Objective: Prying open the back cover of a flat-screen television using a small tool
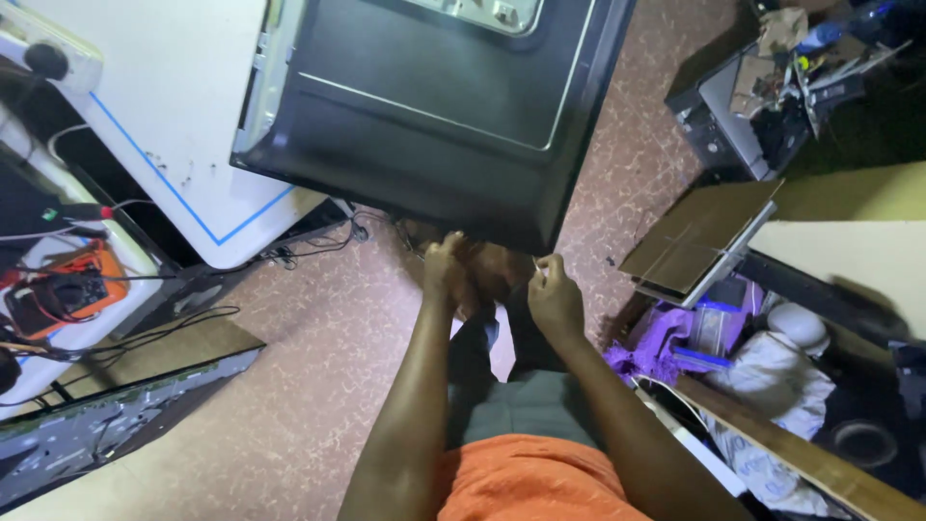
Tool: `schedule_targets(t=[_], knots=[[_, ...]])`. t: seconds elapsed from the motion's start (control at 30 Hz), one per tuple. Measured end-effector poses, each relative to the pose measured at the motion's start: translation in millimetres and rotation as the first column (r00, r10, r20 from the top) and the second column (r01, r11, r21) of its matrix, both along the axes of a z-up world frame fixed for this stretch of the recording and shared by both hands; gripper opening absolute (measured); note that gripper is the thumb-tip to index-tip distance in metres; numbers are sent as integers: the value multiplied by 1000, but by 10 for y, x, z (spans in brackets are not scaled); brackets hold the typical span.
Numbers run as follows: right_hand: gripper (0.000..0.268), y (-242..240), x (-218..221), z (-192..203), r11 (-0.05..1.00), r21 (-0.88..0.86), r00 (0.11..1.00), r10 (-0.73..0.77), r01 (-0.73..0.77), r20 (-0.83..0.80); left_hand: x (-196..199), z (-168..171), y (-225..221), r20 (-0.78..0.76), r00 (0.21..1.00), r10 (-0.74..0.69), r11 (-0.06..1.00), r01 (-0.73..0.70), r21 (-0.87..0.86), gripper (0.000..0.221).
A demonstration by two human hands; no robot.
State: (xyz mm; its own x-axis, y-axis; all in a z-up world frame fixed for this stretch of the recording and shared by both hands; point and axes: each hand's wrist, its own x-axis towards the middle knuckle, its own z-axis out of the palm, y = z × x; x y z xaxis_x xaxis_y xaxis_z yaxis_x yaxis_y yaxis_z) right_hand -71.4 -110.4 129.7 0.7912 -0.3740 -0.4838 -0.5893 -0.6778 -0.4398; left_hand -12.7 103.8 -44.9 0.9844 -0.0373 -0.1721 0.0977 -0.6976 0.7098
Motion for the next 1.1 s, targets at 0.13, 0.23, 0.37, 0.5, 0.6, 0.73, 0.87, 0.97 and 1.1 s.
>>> schedule_targets(t=[0.13,0.23,0.37,0.5,0.6,0.73,0.87,0.97,1.1], knots=[[21,-5,236,324,996,-14,976,86,-90,-202,79,-376,115,43,994,-103,993,101,53,52],[21,171,337,592,965,20,963,262,-261,-61,150,-373,-59,97,992,-85,982,67,178,29],[26,161,474,327,977,141,978,174,-157,-115,420,65,-277,-548,697,463,737,-646,-199,43],[23,200,454,349,964,31,960,265,-263,-95,330,-306,-209,-576,701,420,792,-593,-144,44],[20,318,733,383,884,-135,892,429,-447,-141,363,107,-200,-584,703,406,779,-600,-181,46],[29,324,996,-34,856,-151,869,482,-495,-116,421,409,-356,-589,669,454,714,-668,-209,40],[34,482,793,195,901,-75,898,413,-427,-153,490,85,-314,-592,668,450,695,-679,-238,41],[34,654,530,521,959,40,950,285,-282,-126,431,330,-313,-594,661,457,694,-684,-227,40],[34,790,217,67,990,116,996,83,-85,18,300,2055,-399,-628,578,521,597,-773,-216,34]])
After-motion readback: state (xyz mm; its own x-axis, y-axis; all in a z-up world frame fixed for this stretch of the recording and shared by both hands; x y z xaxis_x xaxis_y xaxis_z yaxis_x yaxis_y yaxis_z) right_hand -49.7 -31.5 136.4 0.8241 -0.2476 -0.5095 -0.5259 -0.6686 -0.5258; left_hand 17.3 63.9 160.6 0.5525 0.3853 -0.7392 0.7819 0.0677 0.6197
